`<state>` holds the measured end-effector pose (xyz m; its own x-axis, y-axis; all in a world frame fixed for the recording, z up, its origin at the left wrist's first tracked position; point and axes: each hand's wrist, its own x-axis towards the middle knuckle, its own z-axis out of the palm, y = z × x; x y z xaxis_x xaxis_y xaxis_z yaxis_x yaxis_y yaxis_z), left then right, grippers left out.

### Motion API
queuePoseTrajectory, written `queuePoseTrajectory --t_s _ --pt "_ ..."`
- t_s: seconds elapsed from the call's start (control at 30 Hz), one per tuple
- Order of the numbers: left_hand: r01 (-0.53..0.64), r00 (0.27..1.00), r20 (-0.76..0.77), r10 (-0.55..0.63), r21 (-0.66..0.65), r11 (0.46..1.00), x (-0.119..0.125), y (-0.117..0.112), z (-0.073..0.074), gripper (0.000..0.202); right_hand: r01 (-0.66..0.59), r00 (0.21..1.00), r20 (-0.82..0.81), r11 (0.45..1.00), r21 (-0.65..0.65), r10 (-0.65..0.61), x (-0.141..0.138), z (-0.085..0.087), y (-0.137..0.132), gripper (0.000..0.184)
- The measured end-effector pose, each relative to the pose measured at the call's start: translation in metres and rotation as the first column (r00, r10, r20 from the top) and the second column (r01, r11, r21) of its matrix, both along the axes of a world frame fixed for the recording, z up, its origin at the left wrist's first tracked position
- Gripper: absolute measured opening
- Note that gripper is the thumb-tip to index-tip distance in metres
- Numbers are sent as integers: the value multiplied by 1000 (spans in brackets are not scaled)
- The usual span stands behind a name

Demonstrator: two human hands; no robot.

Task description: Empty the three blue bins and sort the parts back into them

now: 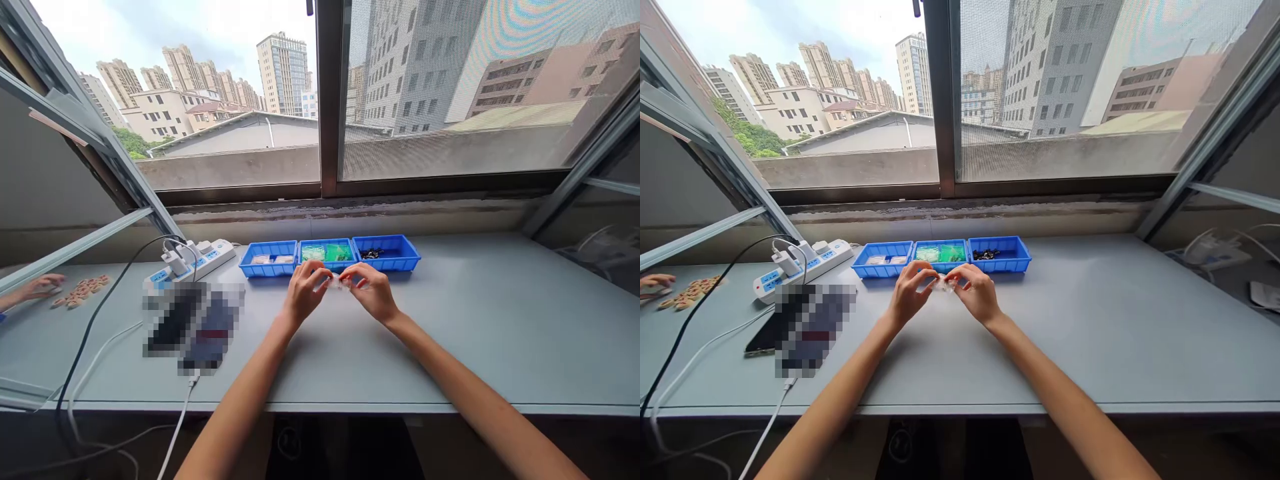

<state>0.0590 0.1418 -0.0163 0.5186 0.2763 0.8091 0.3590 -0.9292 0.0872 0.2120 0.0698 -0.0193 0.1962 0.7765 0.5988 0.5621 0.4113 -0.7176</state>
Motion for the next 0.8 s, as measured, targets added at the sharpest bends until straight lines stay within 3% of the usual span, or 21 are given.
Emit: queuePoseTrajectory --t_s 0.1,0.2,0.3,0.37,0.43,0.5,0.8 --pt "-38 995 88 48 -112 993 -3 9 1 16 31 996 -80 994 -104 -39 -5 0 0 25" --pt "-235 938 200 282 -229 945 -17 27 5 15 53 996 -61 989 -141 -62 -7 -2 0 30" --pt "-495 768 231 598 -380 782 -41 47 10 10 71 997 26 981 -181 -67 -7 -4 -1 27" --pt "-577 669 195 717 -472 666 -56 57 13 9 75 995 74 975 -207 -61 -7 -4 -2 25" --pt "-598 627 148 765 -537 595 -64 63 15 9 72 993 110 974 -214 -50 -8 -5 -3 22" --pt "-590 624 120 772 -576 566 -66 65 16 10 71 990 136 975 -211 -43 -8 -5 -3 20" --pt "-617 621 66 781 -573 539 -58 64 15 26 95 975 215 974 -208 -49 -5 -4 -2 17"
